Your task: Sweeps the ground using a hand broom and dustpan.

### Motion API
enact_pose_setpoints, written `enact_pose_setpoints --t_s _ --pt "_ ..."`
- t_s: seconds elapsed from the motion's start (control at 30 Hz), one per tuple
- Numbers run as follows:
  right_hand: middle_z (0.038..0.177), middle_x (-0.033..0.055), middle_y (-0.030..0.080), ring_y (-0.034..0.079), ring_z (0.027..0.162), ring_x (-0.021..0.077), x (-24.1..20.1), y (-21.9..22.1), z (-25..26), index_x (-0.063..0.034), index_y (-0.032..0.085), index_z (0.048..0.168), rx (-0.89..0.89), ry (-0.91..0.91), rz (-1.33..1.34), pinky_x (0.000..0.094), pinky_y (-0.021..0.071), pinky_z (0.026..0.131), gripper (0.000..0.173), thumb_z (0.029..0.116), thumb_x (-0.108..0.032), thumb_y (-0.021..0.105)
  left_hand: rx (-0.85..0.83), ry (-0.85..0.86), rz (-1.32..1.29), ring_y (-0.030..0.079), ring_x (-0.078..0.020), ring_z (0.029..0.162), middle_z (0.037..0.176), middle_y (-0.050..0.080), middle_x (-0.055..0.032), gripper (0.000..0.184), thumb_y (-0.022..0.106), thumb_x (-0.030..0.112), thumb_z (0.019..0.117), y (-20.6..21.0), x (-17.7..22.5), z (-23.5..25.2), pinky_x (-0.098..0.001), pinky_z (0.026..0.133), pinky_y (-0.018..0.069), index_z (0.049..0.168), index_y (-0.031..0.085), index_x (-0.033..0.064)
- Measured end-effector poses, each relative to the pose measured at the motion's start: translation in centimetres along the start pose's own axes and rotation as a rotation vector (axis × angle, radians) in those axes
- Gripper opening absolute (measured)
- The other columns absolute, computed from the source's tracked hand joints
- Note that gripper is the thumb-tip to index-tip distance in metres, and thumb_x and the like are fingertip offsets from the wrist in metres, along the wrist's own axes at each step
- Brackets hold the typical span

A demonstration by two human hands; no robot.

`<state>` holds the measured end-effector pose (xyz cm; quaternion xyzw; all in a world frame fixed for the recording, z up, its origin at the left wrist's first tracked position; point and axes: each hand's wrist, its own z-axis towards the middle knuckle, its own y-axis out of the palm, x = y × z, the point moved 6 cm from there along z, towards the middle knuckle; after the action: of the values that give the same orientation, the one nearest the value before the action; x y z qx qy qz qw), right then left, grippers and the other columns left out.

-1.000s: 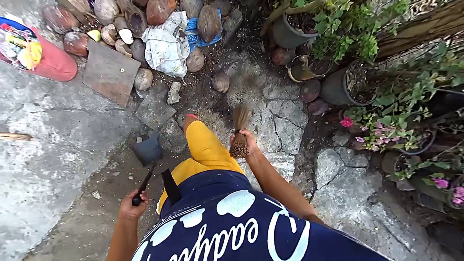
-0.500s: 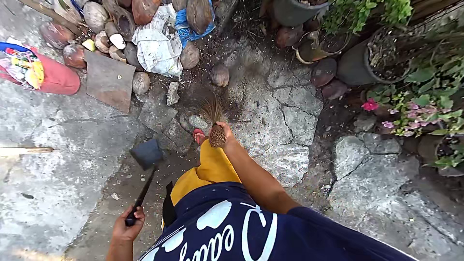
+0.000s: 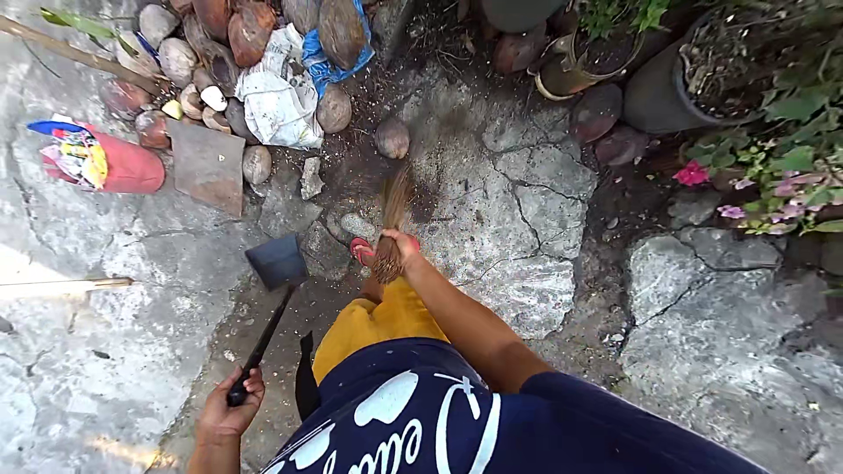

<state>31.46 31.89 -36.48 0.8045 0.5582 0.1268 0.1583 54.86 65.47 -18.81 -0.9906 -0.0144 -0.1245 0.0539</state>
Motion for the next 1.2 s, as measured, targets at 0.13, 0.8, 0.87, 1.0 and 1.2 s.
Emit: enact_pose_setpoints --t_s 0.13,0.8,0.87,1.0,1.2 --pt "0.082 0.0100 0.062 0.064 0.065 0.0203 3.4 4.3 -3.3 -0.0073 0.053 0.112 -0.129 0.188 -0.079 0.0371 0.0590 0.060 0.023 0.0991 -0.026 0.057 -0.021 -0.007 -0.025 0.061 -0.0085 0.054 0.076 0.060 -0.0049 0.038 0.036 0.036 0.1086 0.1 -2.1 -0.6 -0.0183 0.049 0.0541 0.102 0.056 0.0049" --pt "0.077 0.0023 0.063 0.063 0.060 0.0121 -1.4 -3.4 -2.3 -0.0137 0.057 0.112 -0.063 0.072 0.050 0.0286 0.0565 0.055 0.024 0.1016 -0.034 0.049 0.128 -0.067 0.042 0.061 -0.0096 0.052 0.072 0.059 -0.0049 0.034 0.037 0.034 0.1070 1.7 -3.3 -1.5 -0.0188 0.048 0.0541 0.098 0.054 0.0058" --pt "0.081 0.0077 0.063 0.063 0.062 0.0179 -1.5 -5.7 -1.9 -0.0100 0.056 0.115 0.096 -0.027 0.076 0.0352 0.0559 0.056 0.025 0.1008 -0.030 0.053 0.126 -0.053 0.063 0.060 -0.0090 0.052 0.073 0.059 -0.0044 0.034 0.037 0.034 0.1069 2.0 -2.7 -1.5 -0.0183 0.047 0.0535 0.099 0.054 0.0063" --pt "0.080 0.0111 0.061 0.063 0.064 0.0214 1.0 -1.9 -5.2 -0.0083 0.050 0.121 0.000 0.079 0.111 0.0382 0.0583 0.061 0.026 0.1023 -0.026 0.053 0.134 -0.001 0.097 0.060 -0.0093 0.052 0.074 0.059 -0.0045 0.031 0.039 0.033 0.1075 3.5 -2.3 -1.1 -0.0185 0.047 0.0534 0.100 0.054 0.0073" --pt "0.079 0.0082 0.064 0.066 0.063 0.0177 -3.4 2.3 0.8 -0.0082 0.054 0.113 -0.187 0.157 0.103 0.0323 0.0590 0.057 0.028 0.1035 -0.034 0.049 0.074 0.002 0.160 0.060 -0.0090 0.052 0.074 0.059 -0.0047 0.031 0.037 0.033 0.1080 6.3 -0.8 -0.3 -0.0184 0.047 0.0534 0.099 0.053 0.0075"
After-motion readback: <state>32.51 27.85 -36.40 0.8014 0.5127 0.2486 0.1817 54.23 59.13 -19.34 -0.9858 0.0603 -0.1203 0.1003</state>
